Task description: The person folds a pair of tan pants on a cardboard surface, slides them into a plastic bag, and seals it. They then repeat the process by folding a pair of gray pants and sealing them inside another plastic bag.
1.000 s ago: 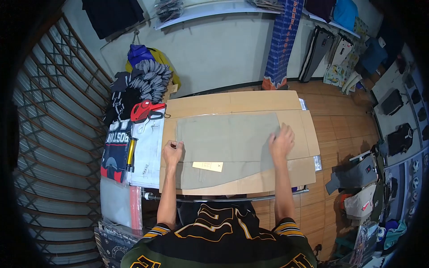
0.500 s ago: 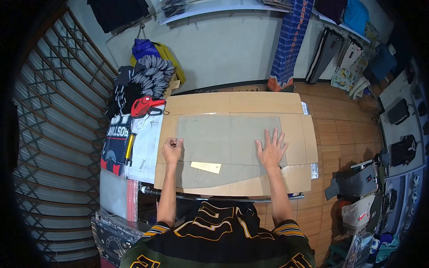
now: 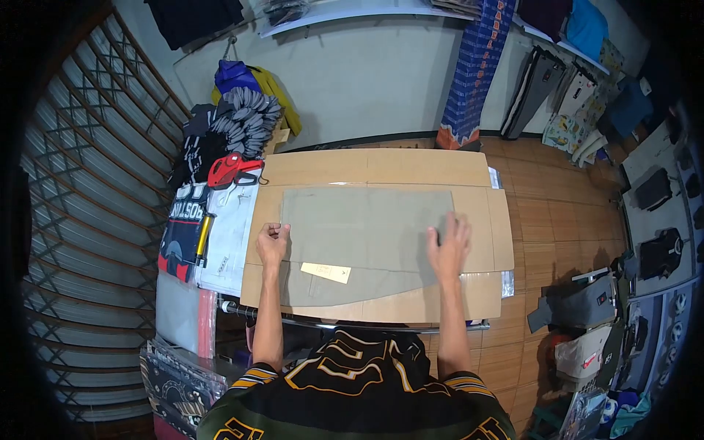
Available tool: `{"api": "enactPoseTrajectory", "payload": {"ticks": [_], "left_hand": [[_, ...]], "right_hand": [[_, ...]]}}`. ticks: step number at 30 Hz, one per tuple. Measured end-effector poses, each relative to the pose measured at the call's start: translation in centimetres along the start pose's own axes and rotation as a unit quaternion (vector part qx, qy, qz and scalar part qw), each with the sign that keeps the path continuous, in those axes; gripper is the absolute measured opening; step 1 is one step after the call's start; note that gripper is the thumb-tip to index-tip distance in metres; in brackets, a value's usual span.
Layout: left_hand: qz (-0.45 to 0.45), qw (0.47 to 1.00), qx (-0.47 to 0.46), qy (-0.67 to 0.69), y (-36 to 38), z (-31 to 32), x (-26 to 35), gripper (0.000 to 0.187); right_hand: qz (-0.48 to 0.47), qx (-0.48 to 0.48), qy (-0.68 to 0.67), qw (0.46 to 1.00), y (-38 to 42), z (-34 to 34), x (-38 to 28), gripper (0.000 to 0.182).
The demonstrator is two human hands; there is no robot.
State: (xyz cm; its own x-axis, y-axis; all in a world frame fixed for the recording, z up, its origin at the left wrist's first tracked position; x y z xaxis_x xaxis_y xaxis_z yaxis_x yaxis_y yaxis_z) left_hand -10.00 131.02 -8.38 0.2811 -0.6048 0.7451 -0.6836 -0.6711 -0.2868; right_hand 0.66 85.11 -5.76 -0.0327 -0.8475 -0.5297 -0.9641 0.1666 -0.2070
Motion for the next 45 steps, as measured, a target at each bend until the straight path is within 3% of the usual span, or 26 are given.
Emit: {"api": "enactPoseTrajectory", "payload": {"ticks": [3,5,8,11,15,16,18,21,23,25,26,28,31,34,35,38,39,42,45], "left_hand": [[0.001,1.000,0.006,0.003,0.1,0.0,0.1,0.036],[-0.001,1.000,0.009,0.005,0.1,0.0,0.2,0.036],[0.001,1.000,0.013,0.011,0.1,0.4,-0.4,0.036],[-0.003,1.000,0.008,0.007,0.2,0.2,-0.1,0.036],[-0.005,1.000,0.010,0.006,0.1,0.2,-0.1,0.036],[-0.006,1.000,0.009,0.005,0.0,0.1,-0.1,0.036],[-0.007,1.000,0.005,0.004,0.1,0.1,0.0,0.037],[-0.014,1.000,0.000,0.023,-0.1,0.3,-0.8,0.038],[-0.023,0.999,-0.011,0.047,-0.1,0.2,-1.0,0.039],[-0.022,0.995,-0.021,0.095,-0.3,0.0,-2.0,0.039],[-0.016,0.991,-0.027,0.130,-0.4,0.3,-3.3,0.038],[-0.029,0.981,-0.049,0.184,-0.3,-0.4,-4.5,0.037],[-0.071,0.968,-0.082,0.226,0.0,-1.6,-5.0,0.041],[-0.018,0.969,-0.062,0.237,0.5,-3.9,-2.5,0.047],[-0.011,0.971,-0.064,0.229,0.2,-2.5,-6.7,0.052],[-0.097,0.968,-0.054,0.224,1.2,-3.3,-6.3,0.060],[-0.024,0.982,-0.049,0.178,0.8,-3.9,-5.8,0.056],[-0.008,0.981,-0.085,0.173,0.2,-4.0,-4.9,0.052],[0.106,0.987,-0.039,0.118,-0.1,-4.2,-2.7,0.041]], "right_hand": [[0.090,0.142,0.024,0.986,-1.1,-2.2,7.0,0.076],[0.276,0.177,0.103,0.939,-0.3,-5.8,8.3,0.075],[0.321,0.074,0.036,0.944,-0.7,-7.1,14.3,0.075],[0.215,0.078,-0.055,0.972,-1.2,-7.3,18.1,0.072],[0.215,0.136,-0.270,0.929,-1.7,-12.5,15.7,0.065],[0.200,0.112,-0.435,0.871,-1.8,-12.8,15.7,0.066],[0.154,0.055,-0.719,0.676,-1.5,-14.5,14.5,0.070],[0.193,-0.005,-0.842,0.503,-0.2,-13.4,7.8,0.073],[0.266,-0.001,-0.838,0.477,1.2,-12.3,-0.4,0.071],[0.212,-0.039,-0.786,0.579,2.0,-6.5,-1.2,0.068],[0.228,-0.109,-0.782,0.570,3.2,-4.2,-2.2,0.067],[0.209,-0.216,-0.741,0.601,6.0,0.9,-2.9,0.069],[0.036,-0.316,-0.664,0.677,8.8,-0.7,-12.2,0.071],[-0.134,-0.345,-0.472,0.800,11.6,0.6,-15.7,0.075],[-0.172,-0.346,-0.409,0.827,12.4,1.3,-16.5,0.076],[-0.278,-0.268,-0.253,0.887,13.8,2.9,-18.3,0.077],[-0.287,-0.240,-0.230,0.898,14.0,2.9,-18.7,0.076],[-0.285,-0.140,-0.245,0.916,13.5,3.8,-19.0,0.073],[-0.251,-0.057,-0.249,0.934,12.7,2.8,-18.3,0.073]]}}
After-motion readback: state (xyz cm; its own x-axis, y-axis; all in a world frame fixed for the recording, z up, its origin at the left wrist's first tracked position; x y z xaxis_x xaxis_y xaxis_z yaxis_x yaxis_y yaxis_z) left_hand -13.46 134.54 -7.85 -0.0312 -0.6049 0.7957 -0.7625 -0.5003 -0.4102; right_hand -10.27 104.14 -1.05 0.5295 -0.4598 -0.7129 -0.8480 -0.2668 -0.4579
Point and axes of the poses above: each hand's wrist, its own y-axis away from the middle knuckle, its own z-axis out of the palm, x = y × z, the point moved 3 cm from there along -y, towards the middle knuckle, and after that the axes turned 8 degrees about z, right-handed, at the moved point
